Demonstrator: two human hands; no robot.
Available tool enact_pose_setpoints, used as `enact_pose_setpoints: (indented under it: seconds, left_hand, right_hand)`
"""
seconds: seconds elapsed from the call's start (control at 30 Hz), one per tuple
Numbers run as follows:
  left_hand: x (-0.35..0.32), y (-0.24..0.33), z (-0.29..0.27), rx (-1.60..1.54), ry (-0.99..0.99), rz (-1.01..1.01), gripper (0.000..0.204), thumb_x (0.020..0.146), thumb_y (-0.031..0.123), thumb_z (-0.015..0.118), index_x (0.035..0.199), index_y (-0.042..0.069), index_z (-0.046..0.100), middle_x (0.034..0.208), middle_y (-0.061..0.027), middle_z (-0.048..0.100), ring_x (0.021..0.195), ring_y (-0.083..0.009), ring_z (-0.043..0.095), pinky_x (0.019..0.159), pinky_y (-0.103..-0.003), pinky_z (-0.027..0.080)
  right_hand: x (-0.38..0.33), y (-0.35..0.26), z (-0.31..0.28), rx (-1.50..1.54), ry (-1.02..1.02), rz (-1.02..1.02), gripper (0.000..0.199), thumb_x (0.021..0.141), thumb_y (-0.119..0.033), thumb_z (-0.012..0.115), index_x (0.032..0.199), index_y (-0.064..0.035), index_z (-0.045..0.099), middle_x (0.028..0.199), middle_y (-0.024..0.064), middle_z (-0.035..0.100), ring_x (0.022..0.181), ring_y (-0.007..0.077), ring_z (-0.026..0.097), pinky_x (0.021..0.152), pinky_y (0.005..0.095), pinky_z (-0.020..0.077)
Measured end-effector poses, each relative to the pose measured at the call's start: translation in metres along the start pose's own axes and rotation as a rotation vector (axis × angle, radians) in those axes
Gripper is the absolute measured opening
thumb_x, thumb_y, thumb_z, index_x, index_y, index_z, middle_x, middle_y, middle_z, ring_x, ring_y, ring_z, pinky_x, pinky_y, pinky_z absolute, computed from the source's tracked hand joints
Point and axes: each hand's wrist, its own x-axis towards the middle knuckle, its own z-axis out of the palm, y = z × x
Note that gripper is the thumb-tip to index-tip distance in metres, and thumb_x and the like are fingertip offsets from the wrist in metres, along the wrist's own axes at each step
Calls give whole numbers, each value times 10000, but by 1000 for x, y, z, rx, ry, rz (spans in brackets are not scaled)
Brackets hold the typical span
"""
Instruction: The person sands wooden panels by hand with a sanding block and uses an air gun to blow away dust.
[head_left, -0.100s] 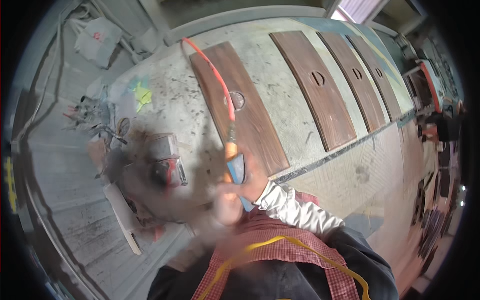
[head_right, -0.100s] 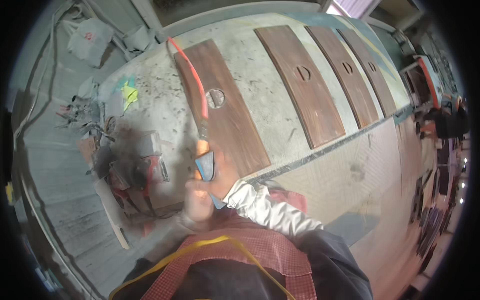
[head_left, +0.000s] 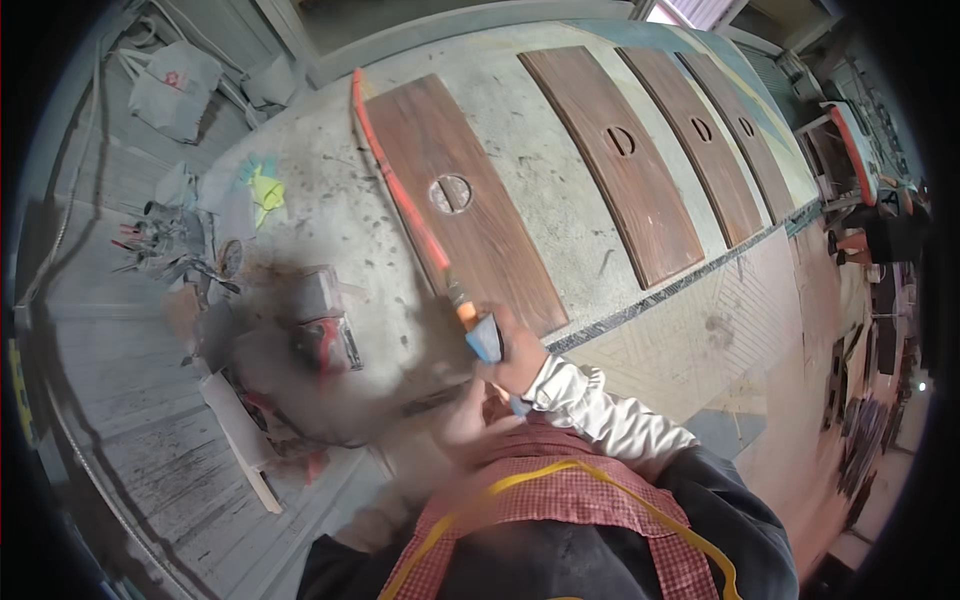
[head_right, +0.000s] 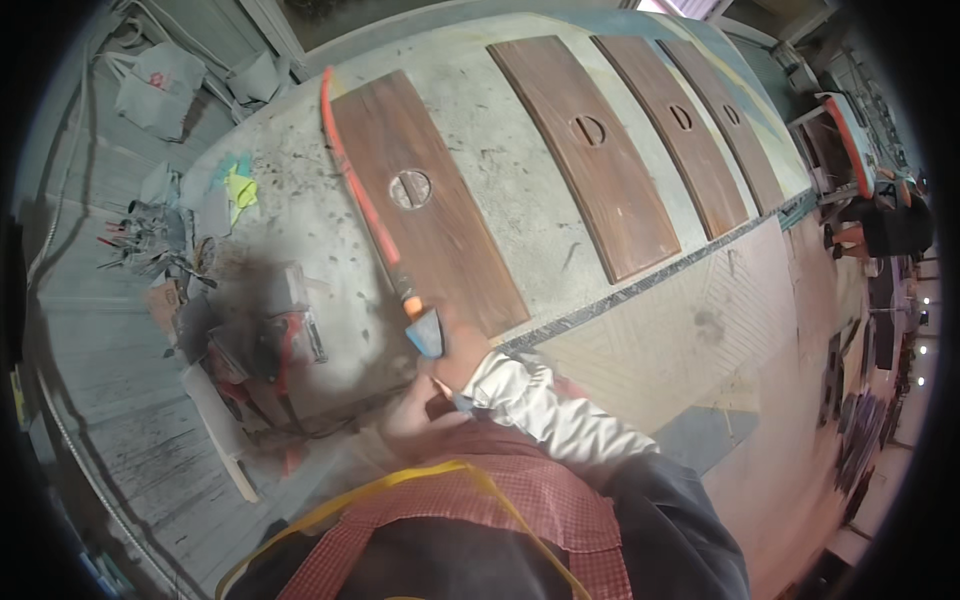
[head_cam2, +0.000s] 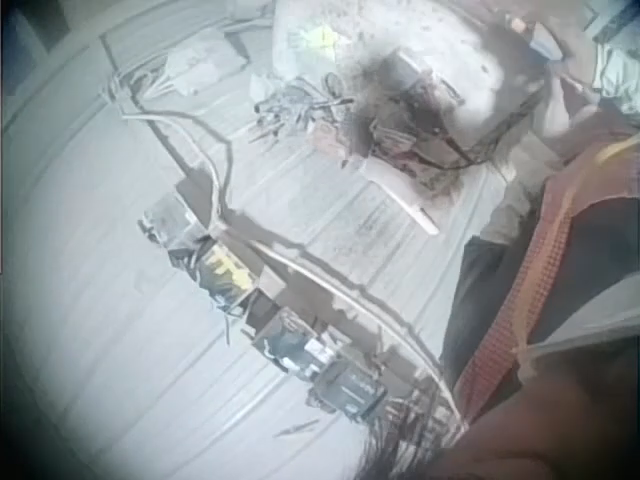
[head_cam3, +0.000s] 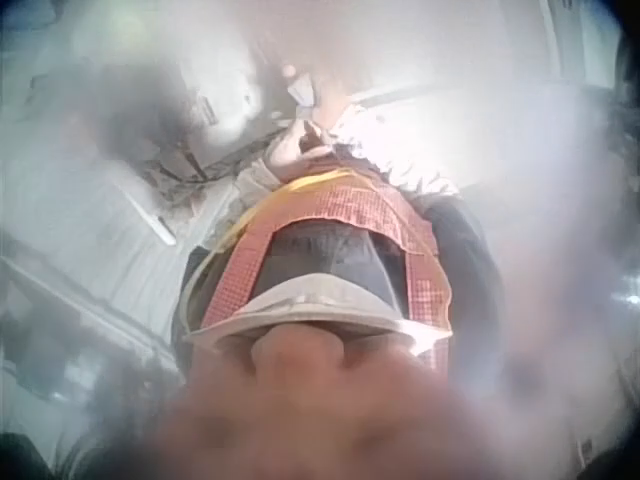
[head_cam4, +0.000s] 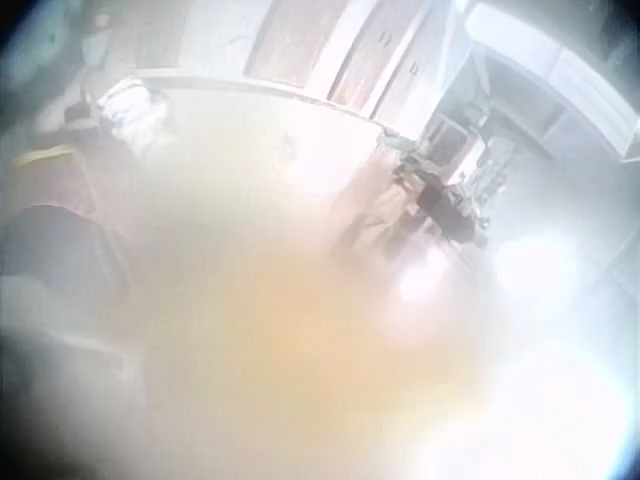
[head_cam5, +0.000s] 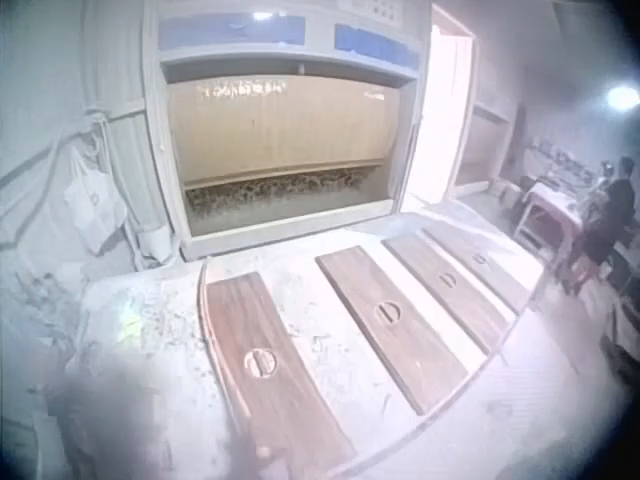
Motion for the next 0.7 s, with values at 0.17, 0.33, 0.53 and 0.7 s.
enact_pose_setpoints:
  seconds: [0.17,0.33,0.53,0.7]
  left_hand:
    - [10,50,-49,1201,229,644,561,570,332,807,1028,57,634,928,-77,621,931,-315,568,922,-499,398]
    - [30,85,-48,1311,-123,795,651,691,266,696,1259,7,511,1204,-216,534,1143,-396,515,1021,-522,358]
    - [61,88,-67,1045,-668,-136,470,802,254,639,1220,63,541,1173,-176,595,1067,-325,591,880,-392,478]
    - [77,97,-175,1264,-57,30,429,793,470,681,837,44,657,689,-147,601,648,-347,609,623,-434,491]
  right_hand:
    - [-37,-13,-25,-857,-153,-613,674,671,-127,703,1284,-17,445,1081,204,598,995,397,597,798,422,514]
    - [-42,-28,-40,-994,-105,-967,277,766,-191,563,998,-46,604,905,113,628,746,284,630,665,359,530]
    - [-43,-26,-41,-912,60,-1058,354,728,-174,577,1061,-57,593,988,99,605,846,244,604,686,338,509]
    - [-59,-20,-83,-758,191,-732,690,592,-197,680,1228,5,503,1199,212,556,869,340,595,768,397,507]
